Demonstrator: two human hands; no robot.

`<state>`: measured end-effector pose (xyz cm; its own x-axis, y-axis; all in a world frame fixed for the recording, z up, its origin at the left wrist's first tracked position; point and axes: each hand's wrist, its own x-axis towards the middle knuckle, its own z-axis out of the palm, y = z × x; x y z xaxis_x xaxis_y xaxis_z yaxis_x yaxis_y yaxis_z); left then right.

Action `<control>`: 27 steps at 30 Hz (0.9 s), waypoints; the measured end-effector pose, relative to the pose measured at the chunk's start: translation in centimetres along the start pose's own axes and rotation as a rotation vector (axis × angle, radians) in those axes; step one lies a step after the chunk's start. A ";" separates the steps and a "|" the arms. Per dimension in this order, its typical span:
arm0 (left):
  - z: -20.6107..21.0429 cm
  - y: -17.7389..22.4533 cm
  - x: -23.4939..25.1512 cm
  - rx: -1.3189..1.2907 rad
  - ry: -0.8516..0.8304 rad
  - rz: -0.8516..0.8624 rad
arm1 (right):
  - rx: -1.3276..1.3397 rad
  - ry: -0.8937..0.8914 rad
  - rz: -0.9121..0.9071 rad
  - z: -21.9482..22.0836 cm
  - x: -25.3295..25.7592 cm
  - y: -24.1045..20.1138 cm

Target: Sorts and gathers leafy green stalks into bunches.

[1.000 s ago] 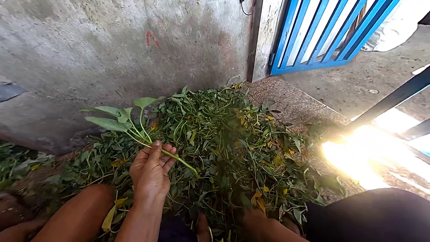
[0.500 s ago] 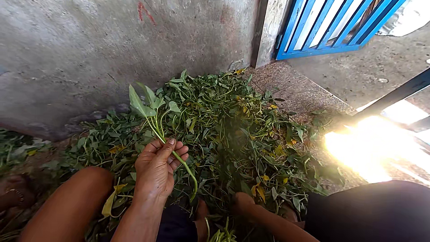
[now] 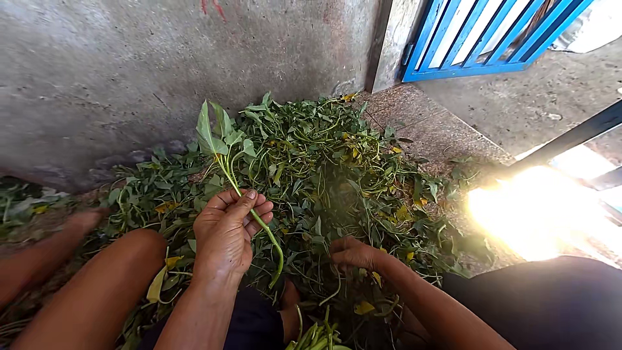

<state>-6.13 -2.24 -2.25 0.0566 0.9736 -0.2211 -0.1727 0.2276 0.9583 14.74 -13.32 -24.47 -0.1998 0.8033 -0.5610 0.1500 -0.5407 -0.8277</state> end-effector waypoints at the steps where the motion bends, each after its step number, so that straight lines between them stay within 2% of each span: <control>1: 0.0 -0.1 0.0 0.007 0.001 0.010 | -0.102 0.021 -0.035 0.4 0.0 0.4; 3: 0.0 -0.1 0.1 0.012 0.006 0.018 | -0.361 -0.090 -0.007 1.6 -0.3 1.1; 5: 0.1 -0.1 0.1 0.013 0.006 0.018 | -0.611 -0.309 0.117 2.9 -0.3 1.2; 6: 0.2 -0.1 0.1 0.011 0.008 0.016 | -0.702 -0.339 0.159 3.4 -0.1 1.0; 7: 0.2 -0.2 0.1 0.009 0.008 0.014 | -0.762 -0.285 0.183 3.5 0.3 0.7; 10: 0.3 -0.3 0.1 0.005 0.013 0.027 | -0.794 0.091 0.216 3.5 1.9 0.5; 12: 0.4 -0.3 0.2 0.010 0.009 0.032 | -0.859 0.197 0.284 4.2 2.6 1.9; 13: 0.5 -0.3 0.3 0.005 0.013 0.029 | -0.885 0.140 0.326 4.8 2.4 2.8; 17: 0.5 0.0 0.5 -0.022 0.029 0.012 | -0.941 -0.484 0.371 7.0 0.4 4.2; 18: 0.5 0.0 0.5 -0.028 0.023 0.015 | -0.933 -0.520 0.354 6.9 0.6 3.5; 19: 0.4 0.1 0.4 -0.031 0.015 0.017 | -0.915 -0.466 0.327 6.6 0.8 2.6; 22: 0.5 0.0 0.2 -0.026 0.000 0.021 | -0.844 -0.031 0.214 5.3 3.0 0.9; 24: 0.5 0.0 0.3 -0.016 0.002 0.012 | -0.865 0.207 0.205 4.5 5.0 1.0; 25: 0.5 -0.1 0.3 -0.016 0.004 0.006 | -0.885 0.262 0.234 4.4 5.6 1.5; 26: 0.4 -0.1 0.5 -0.021 0.008 0.000 | -0.877 0.233 0.294 4.5 5.9 1.9; 27: 0.4 -0.1 0.6 -0.025 0.015 -0.008 | -0.840 0.130 0.348 4.6 5.7 2.2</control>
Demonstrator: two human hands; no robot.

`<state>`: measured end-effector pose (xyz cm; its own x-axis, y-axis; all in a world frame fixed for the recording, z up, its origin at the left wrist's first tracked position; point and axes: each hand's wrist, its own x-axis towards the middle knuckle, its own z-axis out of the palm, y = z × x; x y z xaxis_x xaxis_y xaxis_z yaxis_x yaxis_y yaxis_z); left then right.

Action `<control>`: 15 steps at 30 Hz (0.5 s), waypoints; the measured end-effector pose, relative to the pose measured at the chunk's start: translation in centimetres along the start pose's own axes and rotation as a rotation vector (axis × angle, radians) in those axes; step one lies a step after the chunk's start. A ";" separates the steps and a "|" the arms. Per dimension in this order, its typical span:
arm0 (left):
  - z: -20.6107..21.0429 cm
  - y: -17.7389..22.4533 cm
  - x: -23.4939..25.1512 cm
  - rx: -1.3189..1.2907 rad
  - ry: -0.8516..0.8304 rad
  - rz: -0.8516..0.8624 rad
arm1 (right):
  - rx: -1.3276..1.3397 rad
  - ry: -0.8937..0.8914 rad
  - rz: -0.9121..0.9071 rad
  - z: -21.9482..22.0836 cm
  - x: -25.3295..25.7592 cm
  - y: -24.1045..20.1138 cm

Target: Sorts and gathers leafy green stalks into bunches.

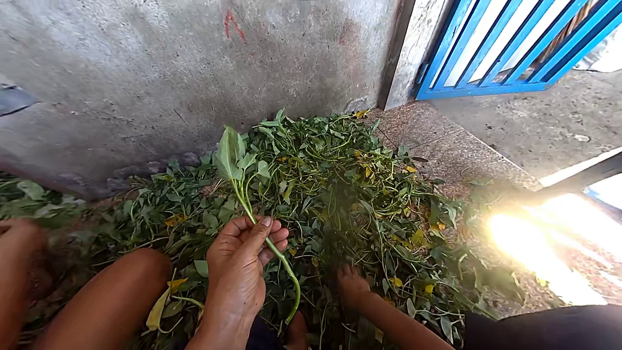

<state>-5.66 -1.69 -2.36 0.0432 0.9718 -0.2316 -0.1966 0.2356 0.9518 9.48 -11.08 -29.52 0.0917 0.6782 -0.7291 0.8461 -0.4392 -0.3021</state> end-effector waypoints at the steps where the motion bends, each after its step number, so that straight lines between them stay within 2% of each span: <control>1: 0.0 0.1 0.1 -0.005 0.006 -0.013 | 0.014 -0.106 -0.037 0.3 -0.2 0.3; 2: 0.0 0.1 0.2 -0.010 0.010 -0.028 | 0.033 -0.132 -0.089 0.4 -0.4 0.7; 3: 0.1 0.2 0.2 -0.015 0.006 -0.045 | 0.061 -0.072 -0.119 0.2 -0.5 1.1; 5: 0.2 0.4 0.3 -0.045 0.005 -0.090 | 0.200 0.222 -0.071 -1.0 -0.7 2.2; 7: 0.2 0.4 0.4 -0.059 0.012 -0.141 | 0.364 0.509 0.121 -2.0 -0.4 4.0; 9: 0.4 0.3 0.6 -0.022 0.024 -0.162 | 0.439 0.644 0.377 -2.0 0.1 6.3; 11: 0.7 0.0 0.9 -0.008 0.031 -0.154 | 0.457 0.532 0.553 -1.2 0.0 8.5; 13: 0.9 0.1 1.1 -0.020 0.033 -0.160 | 0.425 0.396 0.589 -0.2 -0.8 9.7; 15: 1.1 0.4 1.2 -0.052 0.027 -0.193 | 0.396 0.338 0.597 0.3 -1.5 10.3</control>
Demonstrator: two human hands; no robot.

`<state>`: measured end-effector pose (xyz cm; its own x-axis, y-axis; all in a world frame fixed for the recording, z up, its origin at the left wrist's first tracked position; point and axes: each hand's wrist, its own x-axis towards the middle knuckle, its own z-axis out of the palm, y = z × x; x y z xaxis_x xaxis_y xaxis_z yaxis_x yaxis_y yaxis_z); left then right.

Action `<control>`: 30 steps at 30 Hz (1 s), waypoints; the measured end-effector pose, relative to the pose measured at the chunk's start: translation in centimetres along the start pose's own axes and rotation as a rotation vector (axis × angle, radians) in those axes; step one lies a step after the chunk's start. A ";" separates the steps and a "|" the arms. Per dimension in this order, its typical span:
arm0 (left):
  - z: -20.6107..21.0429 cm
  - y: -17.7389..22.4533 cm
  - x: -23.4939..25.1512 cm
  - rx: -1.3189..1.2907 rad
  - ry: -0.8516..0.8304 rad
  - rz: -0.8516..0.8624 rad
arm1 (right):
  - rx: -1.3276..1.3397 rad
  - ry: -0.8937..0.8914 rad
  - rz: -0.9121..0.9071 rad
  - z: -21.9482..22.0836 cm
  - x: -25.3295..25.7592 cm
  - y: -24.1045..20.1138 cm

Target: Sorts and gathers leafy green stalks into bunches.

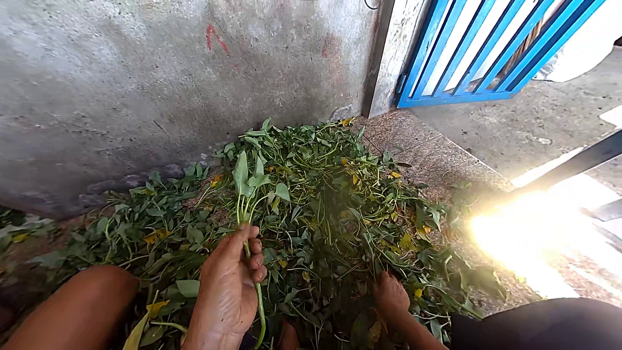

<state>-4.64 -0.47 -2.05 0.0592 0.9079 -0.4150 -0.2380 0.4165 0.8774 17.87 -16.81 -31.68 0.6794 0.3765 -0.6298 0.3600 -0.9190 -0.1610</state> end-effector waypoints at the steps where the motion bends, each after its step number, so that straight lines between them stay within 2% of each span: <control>1: 0.2 0.1 -0.1 -0.012 -0.002 -0.017 | -0.007 -0.001 0.004 0.0 -0.1 0.3; 5: 0.3 -0.1 -0.1 -0.051 -0.013 -0.029 | -0.119 -0.006 -0.109 0.3 0.0 1.6; 7: 0.2 -0.2 -0.2 -0.035 -0.032 -0.031 | -0.088 -0.054 -0.076 0.4 0.2 2.1; 9: 0.2 -0.3 -0.4 0.002 -0.047 -0.023 | 0.124 -0.065 -0.026 0.0 0.3 2.6; 11: 0.4 -0.6 -0.6 0.024 -0.057 -0.018 | 0.365 -0.007 -0.069 -1.0 -0.2 2.6; 15: 0.9 -1.1 -0.6 0.049 -0.063 -0.023 | 0.867 0.154 -0.281 -3.7 -3.4 -0.8; 19: 1.6 -1.8 -0.6 0.062 -0.089 -0.077 | 1.242 0.191 -0.605 -6.4 -9.0 -5.4; 23: 2.0 -2.1 -1.2 0.045 -0.143 -0.145 | 1.263 0.251 -0.875 -7.8 -13.8 -8.2; 27: 1.6 -2.0 -1.3 0.074 -0.178 -0.167 | 1.146 0.408 -1.120 -7.9 -15.6 -9.5; 30: 1.1 -2.3 -1.4 0.128 -0.265 -0.169 | 1.082 0.421 -1.247 -8.6 -16.4 -10.2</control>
<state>-3.09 -2.61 -3.20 0.3410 0.7990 -0.4953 -0.0801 0.5497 0.8315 8.58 -12.64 -13.19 0.5161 0.7158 0.4704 0.3191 0.3489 -0.8811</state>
